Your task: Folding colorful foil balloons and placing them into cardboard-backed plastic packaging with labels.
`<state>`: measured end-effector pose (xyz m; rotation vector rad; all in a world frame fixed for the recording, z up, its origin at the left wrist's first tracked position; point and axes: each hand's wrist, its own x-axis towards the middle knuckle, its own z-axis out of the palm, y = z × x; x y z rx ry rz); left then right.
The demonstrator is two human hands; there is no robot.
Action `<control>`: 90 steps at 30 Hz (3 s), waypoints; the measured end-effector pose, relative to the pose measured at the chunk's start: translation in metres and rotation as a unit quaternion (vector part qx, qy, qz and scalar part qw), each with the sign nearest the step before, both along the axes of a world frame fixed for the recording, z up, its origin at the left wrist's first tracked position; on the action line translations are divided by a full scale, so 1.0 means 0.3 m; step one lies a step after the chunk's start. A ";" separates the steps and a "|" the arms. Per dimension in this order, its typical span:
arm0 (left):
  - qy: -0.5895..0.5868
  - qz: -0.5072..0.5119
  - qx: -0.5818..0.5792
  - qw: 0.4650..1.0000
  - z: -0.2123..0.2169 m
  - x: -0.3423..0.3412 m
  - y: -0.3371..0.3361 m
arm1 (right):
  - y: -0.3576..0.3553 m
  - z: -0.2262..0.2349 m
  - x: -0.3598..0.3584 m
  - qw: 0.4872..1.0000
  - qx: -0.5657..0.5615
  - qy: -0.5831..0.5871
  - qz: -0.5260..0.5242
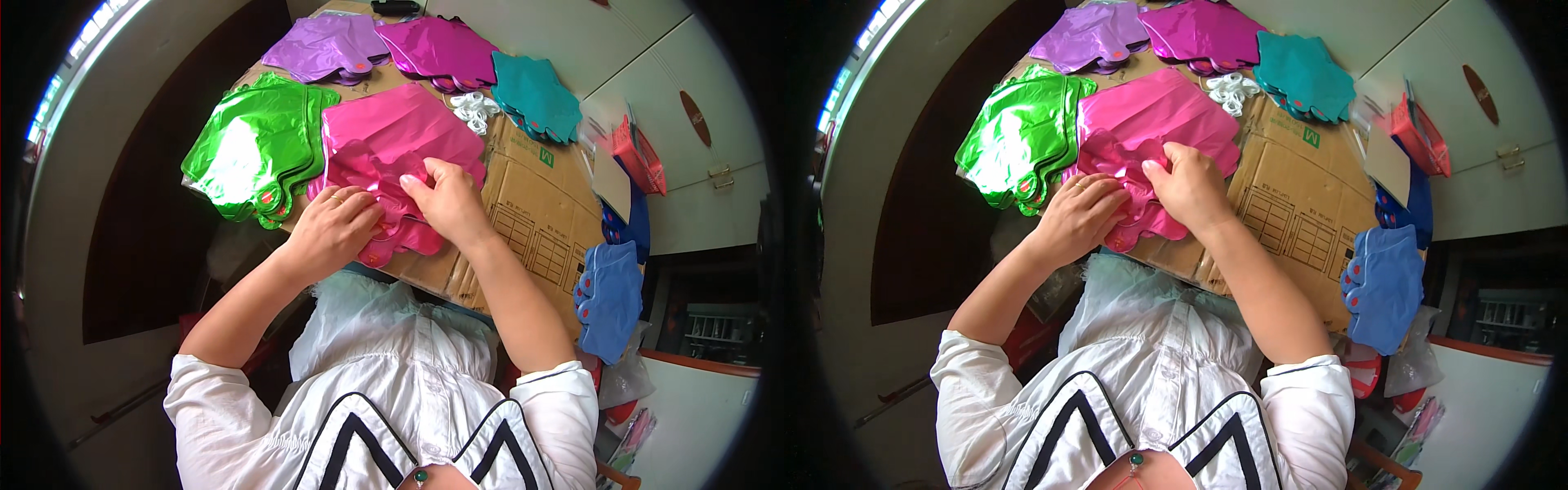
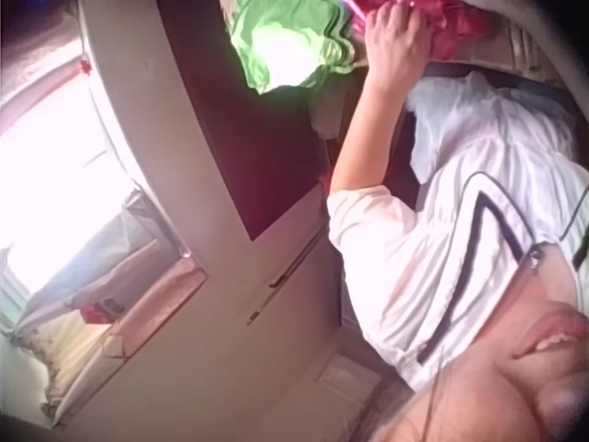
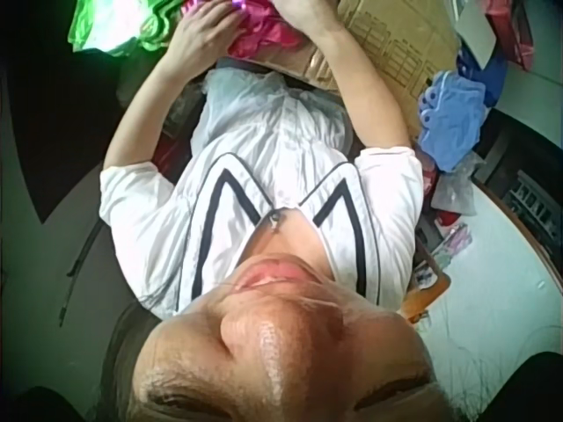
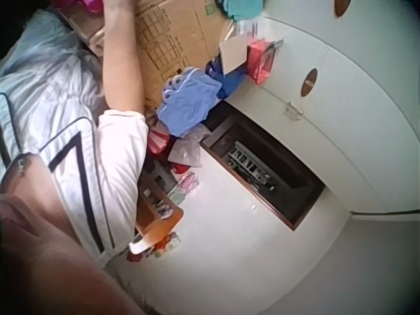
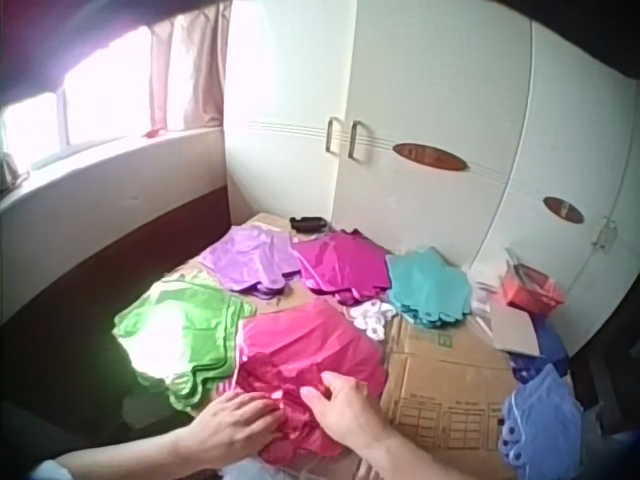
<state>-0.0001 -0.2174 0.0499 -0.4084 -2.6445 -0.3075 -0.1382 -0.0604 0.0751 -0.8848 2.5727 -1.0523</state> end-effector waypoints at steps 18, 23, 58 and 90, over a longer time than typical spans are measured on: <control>-0.070 -0.030 0.038 0.996 0.017 -0.140 -0.029 | 0.000 -0.042 -0.043 0.994 -0.100 -0.030 0.015; -0.021 -0.020 0.021 0.999 0.045 -0.160 -0.032 | 0.001 -0.122 -0.076 0.987 -0.158 0.025 -0.025; -0.205 0.029 0.056 0.977 0.065 -0.217 -0.088 | 0.571 0.444 -0.179 0.898 -0.162 0.402 -0.075; -0.073 -0.229 0.095 0.966 -0.024 -0.184 0.399 | 0.718 -0.045 0.082 0.957 0.054 0.285 -0.003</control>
